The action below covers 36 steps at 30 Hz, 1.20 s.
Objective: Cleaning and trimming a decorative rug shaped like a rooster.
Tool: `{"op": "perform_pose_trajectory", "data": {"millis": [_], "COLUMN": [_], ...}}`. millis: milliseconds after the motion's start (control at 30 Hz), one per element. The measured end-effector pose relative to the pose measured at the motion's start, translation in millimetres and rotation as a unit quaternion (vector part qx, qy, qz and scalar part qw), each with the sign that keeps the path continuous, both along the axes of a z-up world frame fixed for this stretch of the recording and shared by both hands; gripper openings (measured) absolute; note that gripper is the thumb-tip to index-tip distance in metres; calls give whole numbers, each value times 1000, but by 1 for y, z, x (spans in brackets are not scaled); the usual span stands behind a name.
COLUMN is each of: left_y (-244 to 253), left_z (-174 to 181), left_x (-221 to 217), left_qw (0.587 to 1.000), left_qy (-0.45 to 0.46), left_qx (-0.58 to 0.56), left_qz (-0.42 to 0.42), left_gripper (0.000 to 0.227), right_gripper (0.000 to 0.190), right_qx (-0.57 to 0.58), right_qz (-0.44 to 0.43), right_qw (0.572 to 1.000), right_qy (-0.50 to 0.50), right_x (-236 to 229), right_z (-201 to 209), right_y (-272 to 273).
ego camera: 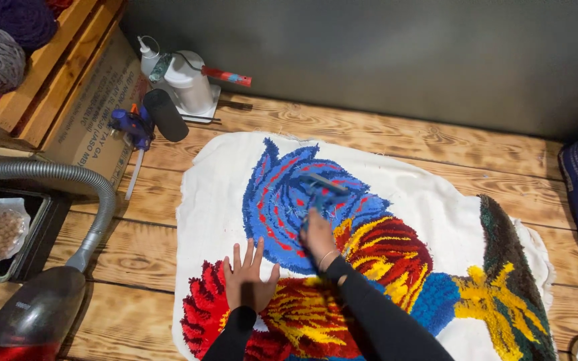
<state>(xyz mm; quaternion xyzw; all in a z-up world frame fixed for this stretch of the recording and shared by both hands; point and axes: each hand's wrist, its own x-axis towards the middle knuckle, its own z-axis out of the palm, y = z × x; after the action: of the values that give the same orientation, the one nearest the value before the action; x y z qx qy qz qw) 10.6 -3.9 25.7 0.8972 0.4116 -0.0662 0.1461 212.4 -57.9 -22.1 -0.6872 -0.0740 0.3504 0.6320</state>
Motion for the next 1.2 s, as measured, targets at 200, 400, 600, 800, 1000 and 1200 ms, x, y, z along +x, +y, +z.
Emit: {"op": "perform_pose_trajectory", "data": {"millis": [200,400,600,800,1000,1200], "left_y": [0,2,-1,-2,-2,-1], "left_z": [2,-1,9,15,7,3], "left_x": [1,2,2,6,3,3], "left_qw": [999,997,998,998,999,998], "left_qy": [34,64,55,56,36,61], "left_qx": [-23,-31,-28,-26,-16,-21], "left_qz": [7,-5,7,11,11,10], "left_gripper": [79,79,80,81,81,80], "right_gripper": [62,42,61,53,60,50], "right_qx": [-67,70,-57,68,-64,-18], "right_qz": [10,103,-16,131,-43,40], "right_qw": [997,991,998,987,990,999], "right_qy": [-36,57,-21,64,-121,-4], "right_x": [31,-35,43,-66,31,-65], "right_z": [-33,-86,-36,-52,-35,-66], "right_y": [-21,-34,-31,-35,-55,-64]}}
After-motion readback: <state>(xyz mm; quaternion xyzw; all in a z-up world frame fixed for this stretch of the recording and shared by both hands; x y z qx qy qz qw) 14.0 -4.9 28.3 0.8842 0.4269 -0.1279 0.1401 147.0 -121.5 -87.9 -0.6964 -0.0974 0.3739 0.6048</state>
